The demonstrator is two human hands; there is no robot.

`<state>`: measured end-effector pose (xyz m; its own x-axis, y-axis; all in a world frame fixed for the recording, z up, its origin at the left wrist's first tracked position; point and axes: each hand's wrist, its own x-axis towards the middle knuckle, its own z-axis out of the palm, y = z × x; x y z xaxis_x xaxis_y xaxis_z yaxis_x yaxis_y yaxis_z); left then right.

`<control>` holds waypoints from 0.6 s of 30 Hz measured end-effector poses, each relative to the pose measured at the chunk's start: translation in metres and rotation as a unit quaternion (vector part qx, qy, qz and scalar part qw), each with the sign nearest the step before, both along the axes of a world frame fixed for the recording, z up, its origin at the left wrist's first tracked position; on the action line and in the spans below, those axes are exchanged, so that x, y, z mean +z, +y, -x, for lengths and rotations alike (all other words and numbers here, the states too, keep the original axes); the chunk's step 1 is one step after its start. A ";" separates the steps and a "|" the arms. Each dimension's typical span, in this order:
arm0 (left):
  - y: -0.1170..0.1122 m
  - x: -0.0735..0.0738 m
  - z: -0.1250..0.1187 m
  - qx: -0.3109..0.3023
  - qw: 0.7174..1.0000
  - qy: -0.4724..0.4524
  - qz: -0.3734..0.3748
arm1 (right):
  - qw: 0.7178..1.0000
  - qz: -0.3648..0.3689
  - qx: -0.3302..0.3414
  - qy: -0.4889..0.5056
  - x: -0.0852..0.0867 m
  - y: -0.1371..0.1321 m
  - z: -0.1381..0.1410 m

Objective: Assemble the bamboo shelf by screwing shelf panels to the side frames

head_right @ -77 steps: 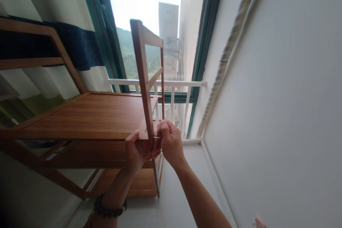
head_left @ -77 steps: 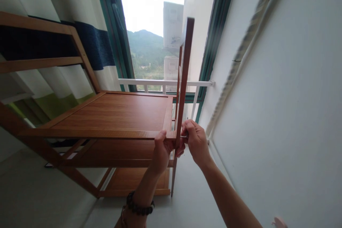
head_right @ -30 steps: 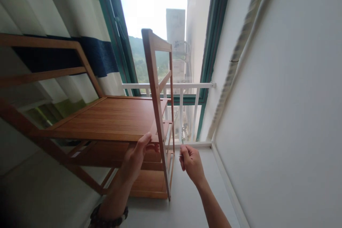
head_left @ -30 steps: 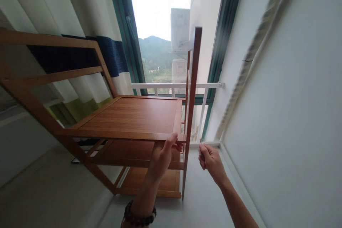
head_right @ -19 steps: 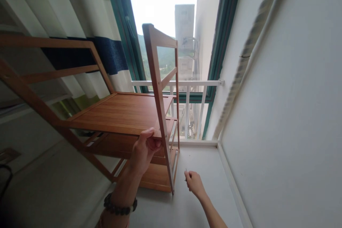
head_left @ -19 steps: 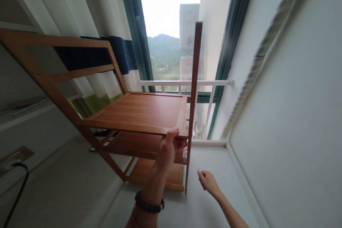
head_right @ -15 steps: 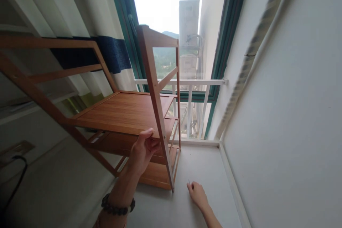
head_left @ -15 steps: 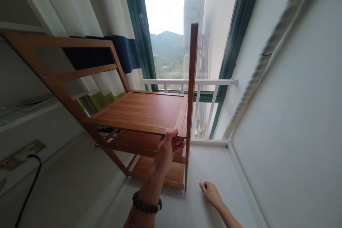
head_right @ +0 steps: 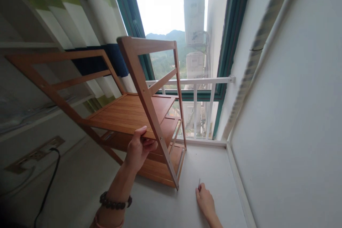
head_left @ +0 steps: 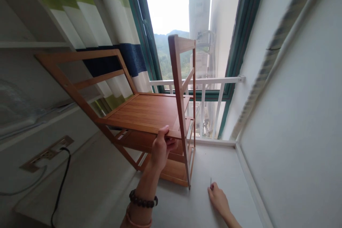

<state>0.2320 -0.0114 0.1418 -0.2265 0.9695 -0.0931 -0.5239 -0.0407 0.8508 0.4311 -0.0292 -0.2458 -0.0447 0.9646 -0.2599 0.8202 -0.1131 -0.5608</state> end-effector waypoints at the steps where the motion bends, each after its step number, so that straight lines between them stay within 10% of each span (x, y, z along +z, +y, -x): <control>1: -0.001 0.000 0.003 -0.029 0.999 0.014 0.008 | 1.000 -0.005 -0.008 0.017 -0.001 0.001 0.000; 7: 0.002 -0.005 0.007 -0.069 0.997 0.012 0.015 | 0.945 0.076 -0.128 0.291 0.045 0.015 0.009; 13: 0.016 -0.014 -0.007 0.045 0.993 -0.050 -0.099 | 0.779 0.070 -0.106 0.614 0.186 0.035 0.018; 18: 0.016 -0.014 -0.008 0.021 0.998 -0.012 -0.061 | 0.757 -0.029 -0.017 0.652 0.289 0.035 0.019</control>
<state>0.2403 0.0042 0.1279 -0.2658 0.9638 0.0193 -0.5397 -0.1653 0.8255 0.4124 0.0058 0.0435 -0.2027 0.9789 0.0273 -0.4389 -0.0659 -0.8961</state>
